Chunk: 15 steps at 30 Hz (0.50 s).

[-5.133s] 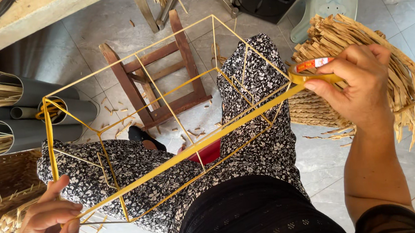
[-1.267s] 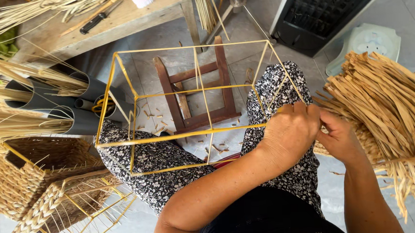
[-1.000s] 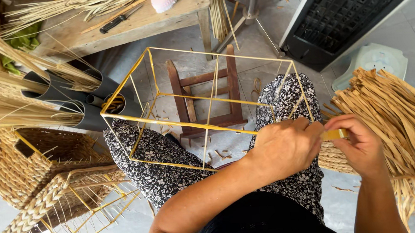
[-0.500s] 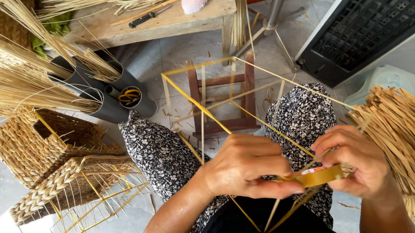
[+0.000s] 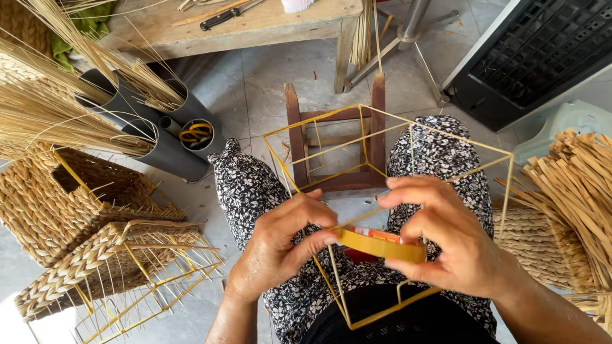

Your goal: The person sits on a low stool and wraps yellow tape around the edges of a bamboo frame resting across their lap, pressing the tape down along the frame bars. They tear the tape by hand, continue taping different sides, and near the end pick up scissors to cut the tape.

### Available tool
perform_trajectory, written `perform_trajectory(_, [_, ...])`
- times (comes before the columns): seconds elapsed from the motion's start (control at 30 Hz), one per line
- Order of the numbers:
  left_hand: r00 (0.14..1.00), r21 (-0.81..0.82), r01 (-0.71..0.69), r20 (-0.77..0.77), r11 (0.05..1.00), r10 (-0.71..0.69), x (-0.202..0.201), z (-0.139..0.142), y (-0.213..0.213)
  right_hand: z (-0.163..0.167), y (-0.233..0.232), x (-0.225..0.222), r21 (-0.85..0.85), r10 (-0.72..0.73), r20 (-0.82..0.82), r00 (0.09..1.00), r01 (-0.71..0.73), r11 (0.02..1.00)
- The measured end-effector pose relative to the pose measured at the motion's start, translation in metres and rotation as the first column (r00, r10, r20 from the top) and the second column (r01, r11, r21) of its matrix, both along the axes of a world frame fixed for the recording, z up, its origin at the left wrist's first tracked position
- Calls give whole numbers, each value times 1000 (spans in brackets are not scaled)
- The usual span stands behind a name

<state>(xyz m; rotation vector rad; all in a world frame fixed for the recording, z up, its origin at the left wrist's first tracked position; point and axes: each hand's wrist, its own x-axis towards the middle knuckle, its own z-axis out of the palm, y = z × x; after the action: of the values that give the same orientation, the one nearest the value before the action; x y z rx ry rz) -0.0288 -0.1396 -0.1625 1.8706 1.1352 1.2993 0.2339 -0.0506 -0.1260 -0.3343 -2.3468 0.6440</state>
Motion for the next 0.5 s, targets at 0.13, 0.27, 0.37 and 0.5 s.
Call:
perform_trajectory(0.13, [989, -114, -30, 140, 993, 46, -6, -7, -11, 15, -6, -6, -113, 146, 87, 985, -136, 984])
perform_trajectory(0.27, [992, -76, -56, 106, 996, 64, -14, -8, -20, 23, 1, 11, -183, 236, 198, 951, -200, 962])
perform_trajectory(0.37, [991, -82, -62, 110, 995, 70, -15, -10, -30, 16, 14, 48, -279, 306, 366, 879, -210, 937])
perform_trajectory(0.5, [980, -109, -154, 109, 982, 166, -16, -17, -40, 2, 42, 138, -99, 210, 412, 887, -186, 978])
